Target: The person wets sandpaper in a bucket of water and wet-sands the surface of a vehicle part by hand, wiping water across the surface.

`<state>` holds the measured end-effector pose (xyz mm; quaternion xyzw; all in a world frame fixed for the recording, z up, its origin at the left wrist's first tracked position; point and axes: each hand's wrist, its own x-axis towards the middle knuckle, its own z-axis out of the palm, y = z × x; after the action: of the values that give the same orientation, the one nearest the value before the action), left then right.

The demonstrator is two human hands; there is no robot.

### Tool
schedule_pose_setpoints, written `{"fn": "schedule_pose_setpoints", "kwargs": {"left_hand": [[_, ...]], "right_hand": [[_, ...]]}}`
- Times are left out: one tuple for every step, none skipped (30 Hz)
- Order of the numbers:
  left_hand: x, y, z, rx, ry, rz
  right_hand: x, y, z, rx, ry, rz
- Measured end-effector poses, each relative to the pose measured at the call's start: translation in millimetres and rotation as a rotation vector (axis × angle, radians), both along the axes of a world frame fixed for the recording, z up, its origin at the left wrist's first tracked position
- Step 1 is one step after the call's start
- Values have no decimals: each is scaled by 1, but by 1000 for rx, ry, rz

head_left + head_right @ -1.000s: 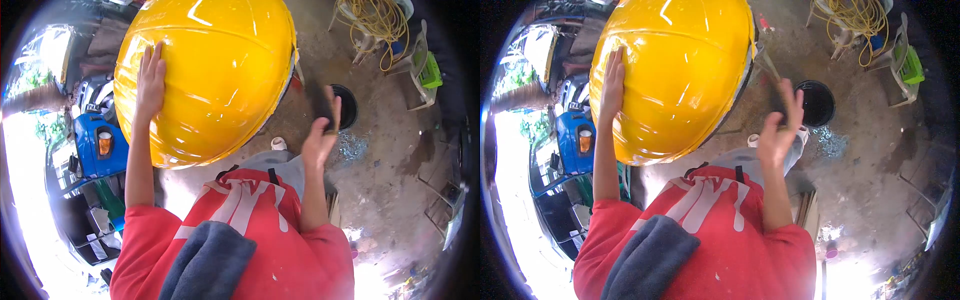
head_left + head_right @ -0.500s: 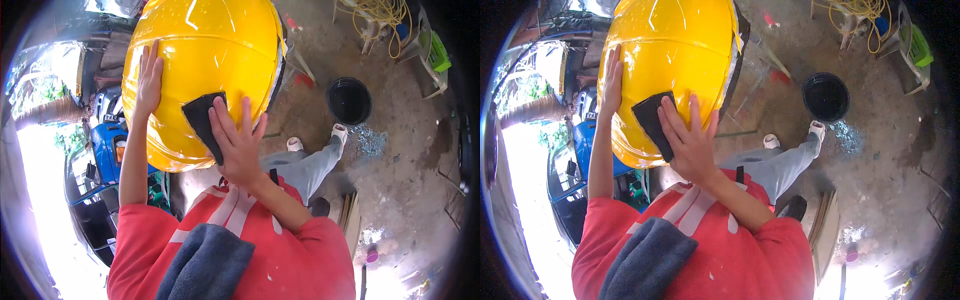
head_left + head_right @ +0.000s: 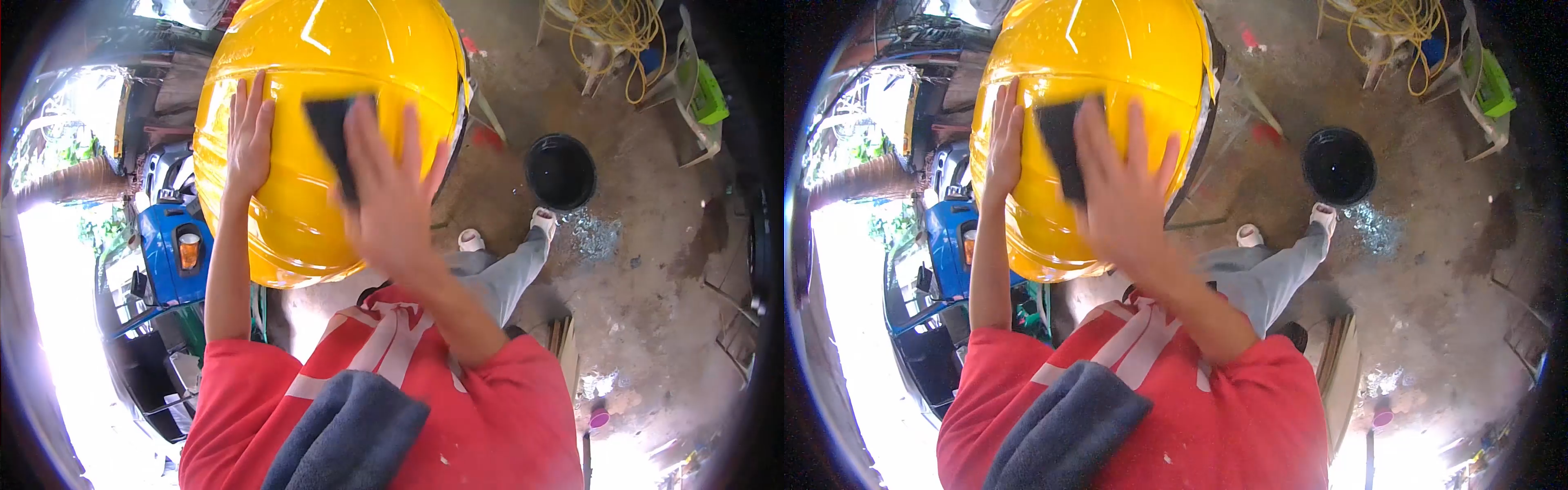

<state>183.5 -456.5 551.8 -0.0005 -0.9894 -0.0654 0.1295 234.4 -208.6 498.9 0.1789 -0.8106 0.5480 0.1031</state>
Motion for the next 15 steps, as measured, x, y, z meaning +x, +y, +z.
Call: {"fn": "schedule_pose_setpoints", "kwargs": {"left_hand": [[1, 3, 2, 36, -4, 8], [0, 2, 3, 44, 10, 14], [-1, 1, 2, 35, 11, 12], [1, 5, 2, 26, 2, 10], [1, 11, 5, 25, 4, -20], [5, 8, 1, 37, -2, -10], [4, 2, -3, 10, 4, -16], [2, -2, -2, -19, 15, -30], [3, -1, 1, -118, 47, -171], [1, 0, 1, -113, 58, -161], [1, 2, -1, -56, 58, -84], [3, 3, -5, 1, 58, -6], [4, 4, -4, 10, 56, 10], [2, 5, 0, -76, 76, -85], [4, 6, 1, -163, 99, -176]], "right_hand": [[16, 2, -1, 9, 14, 4], [35, 5, -5, 35, 11, 61], [42, 8, -8, 63, 5, 117], [25, 7, -10, 73, 6, 124], [-4, 4, -13, 103, 57, -28], [-21, 3, -14, 134, 110, -175], [-23, 2, -10, 103, 78, -169], [-9, 1, -8, 106, 83, -165], [19, 3, -9, 97, 21, -35], [42, 6, -12, 91, -43, 101], [54, 9, -16, 164, -36, 148], [42, 13, -17, 173, -29, 162], [18, 18, -19, 150, 0, 69], [-4, 21, -24, 126, 27, -24], [-24, 21, -31, 106, 39, -67]]}}
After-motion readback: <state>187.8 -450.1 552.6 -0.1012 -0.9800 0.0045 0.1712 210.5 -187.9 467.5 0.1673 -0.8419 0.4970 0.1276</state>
